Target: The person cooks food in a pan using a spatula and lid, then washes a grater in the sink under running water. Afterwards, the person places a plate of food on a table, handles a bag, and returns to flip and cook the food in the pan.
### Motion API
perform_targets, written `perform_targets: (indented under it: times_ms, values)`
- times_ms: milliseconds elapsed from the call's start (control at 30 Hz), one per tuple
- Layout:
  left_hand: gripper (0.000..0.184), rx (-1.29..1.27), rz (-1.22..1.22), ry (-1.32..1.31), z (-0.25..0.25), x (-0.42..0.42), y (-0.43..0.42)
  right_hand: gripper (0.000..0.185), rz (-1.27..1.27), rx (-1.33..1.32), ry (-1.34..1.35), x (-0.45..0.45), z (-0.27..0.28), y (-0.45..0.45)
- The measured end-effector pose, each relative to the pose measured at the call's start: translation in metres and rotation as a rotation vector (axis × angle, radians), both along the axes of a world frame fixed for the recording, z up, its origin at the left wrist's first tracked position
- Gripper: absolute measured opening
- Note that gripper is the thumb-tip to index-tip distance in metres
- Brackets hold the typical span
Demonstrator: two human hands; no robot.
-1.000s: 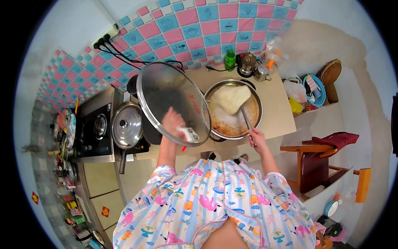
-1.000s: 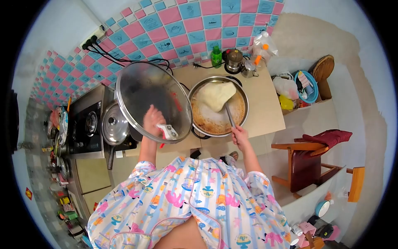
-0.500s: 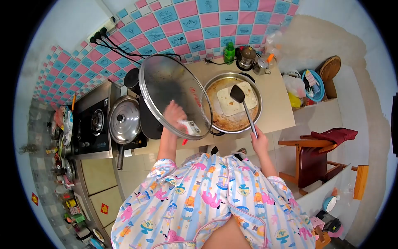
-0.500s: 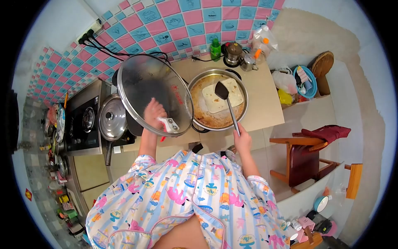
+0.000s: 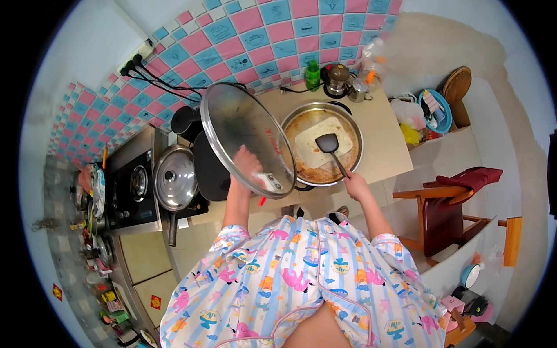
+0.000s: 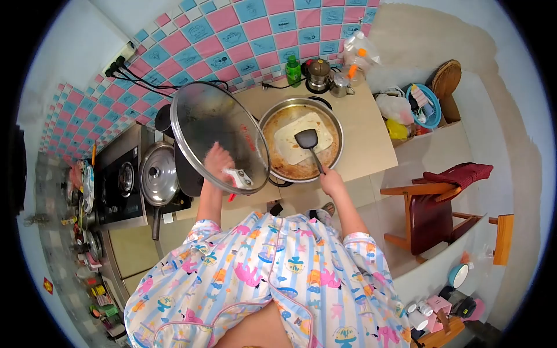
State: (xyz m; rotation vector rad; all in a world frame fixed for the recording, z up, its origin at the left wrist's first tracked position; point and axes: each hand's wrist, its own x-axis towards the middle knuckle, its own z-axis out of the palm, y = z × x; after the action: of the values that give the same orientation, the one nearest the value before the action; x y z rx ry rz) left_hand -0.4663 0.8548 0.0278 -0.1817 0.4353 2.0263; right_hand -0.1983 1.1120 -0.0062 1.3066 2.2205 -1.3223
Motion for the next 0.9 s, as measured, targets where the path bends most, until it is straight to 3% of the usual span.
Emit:
perform_targets:
  times_ms: [100,133,233,400,500,633,733,867,900]
  values:
    - [0.044,0.045,-0.012,-0.039,-0.006,-0.005,0.005,0.042,0.180,0.331,0.080,0.004,-0.016,-0.004]
    - [0.043,0.061,-0.015,-0.064,-0.008,-0.005,0.006,0.041,0.158,0.285,0.054,0.003,-0.015,-0.005]
    - [0.040,-0.201,0.051,0.131,0.001,0.003,0.018,0.040,0.117,0.193,0.036,0.003,-0.015,-0.010]
    - [0.033,-0.344,0.067,0.105,0.014,0.005,0.049,0.043,0.144,0.347,0.214,0.018,-0.059,-0.007]
    - [0.035,-0.556,0.062,0.189,0.018,0.007,0.077,0.042,-0.307,-0.399,0.266,0.030,-0.026,0.000]
    - [0.033,-0.775,0.087,0.485,0.011,0.017,0.128,0.042,-0.581,-0.576,0.516,0.064,0.028,-0.001]
    - [0.032,-1.120,0.169,0.965,-0.060,0.007,0.169,0.042,-0.689,-0.527,0.550,0.092,0.043,0.003]
    - [0.039,-1.454,0.095,1.507,-0.049,0.046,0.202,0.042,-0.791,-0.429,0.568,0.119,0.053,0.000]
    - [0.042,-1.473,0.055,1.491,-0.043,0.057,0.207,0.042,-0.797,-0.405,0.571,0.125,0.053,-0.001]
